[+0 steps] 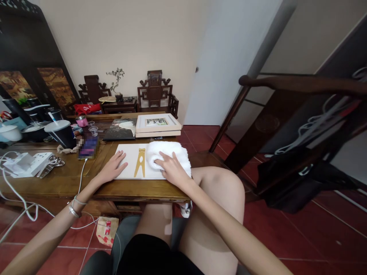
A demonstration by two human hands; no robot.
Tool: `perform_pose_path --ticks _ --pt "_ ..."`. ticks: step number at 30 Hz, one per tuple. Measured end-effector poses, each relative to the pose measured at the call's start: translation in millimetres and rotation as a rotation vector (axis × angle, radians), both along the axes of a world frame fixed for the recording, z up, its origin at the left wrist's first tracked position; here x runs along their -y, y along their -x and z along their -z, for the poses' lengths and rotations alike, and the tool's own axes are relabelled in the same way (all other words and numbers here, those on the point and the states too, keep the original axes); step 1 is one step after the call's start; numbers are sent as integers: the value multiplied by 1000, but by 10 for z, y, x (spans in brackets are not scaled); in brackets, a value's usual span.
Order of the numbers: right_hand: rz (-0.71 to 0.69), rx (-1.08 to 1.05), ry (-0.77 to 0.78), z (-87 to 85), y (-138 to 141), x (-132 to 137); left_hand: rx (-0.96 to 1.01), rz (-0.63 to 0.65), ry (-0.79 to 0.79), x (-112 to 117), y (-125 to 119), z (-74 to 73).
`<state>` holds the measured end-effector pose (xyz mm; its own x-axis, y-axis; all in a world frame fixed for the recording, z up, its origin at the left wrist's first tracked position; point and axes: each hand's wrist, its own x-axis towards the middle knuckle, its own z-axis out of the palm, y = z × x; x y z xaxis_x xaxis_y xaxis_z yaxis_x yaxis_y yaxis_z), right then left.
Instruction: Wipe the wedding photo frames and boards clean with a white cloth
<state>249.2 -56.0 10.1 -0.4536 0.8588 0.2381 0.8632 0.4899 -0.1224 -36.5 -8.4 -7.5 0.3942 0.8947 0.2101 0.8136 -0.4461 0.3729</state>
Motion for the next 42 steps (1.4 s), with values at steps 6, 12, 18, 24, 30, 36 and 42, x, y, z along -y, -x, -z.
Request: perform_pose_path --ticks 6,12,18,24,30,36,42 --pt "-23 30 -52 42 -23 0 -11 -28 -41 4 12 4" --pt "-177 -6 -19 -41 -97 -170 -32 -79 -35 -60 -17 -52" --pt "-129 -23 -9 51 -23 -296 -37 7 46 -154 -6 9" --pt "-252 -41 2 56 -222 80 -65 5 26 -171 -10 14" --pt "-108 -86 -109 -391 -342 -27 -37 -9 -7 -222 0 41" --pt "-90 72 -43 -375 -29 -514 37 -72 -70 -285 4 61" --pt "-126 91 -55 -2 57 -671 14 -56 49 -254 -14 36"
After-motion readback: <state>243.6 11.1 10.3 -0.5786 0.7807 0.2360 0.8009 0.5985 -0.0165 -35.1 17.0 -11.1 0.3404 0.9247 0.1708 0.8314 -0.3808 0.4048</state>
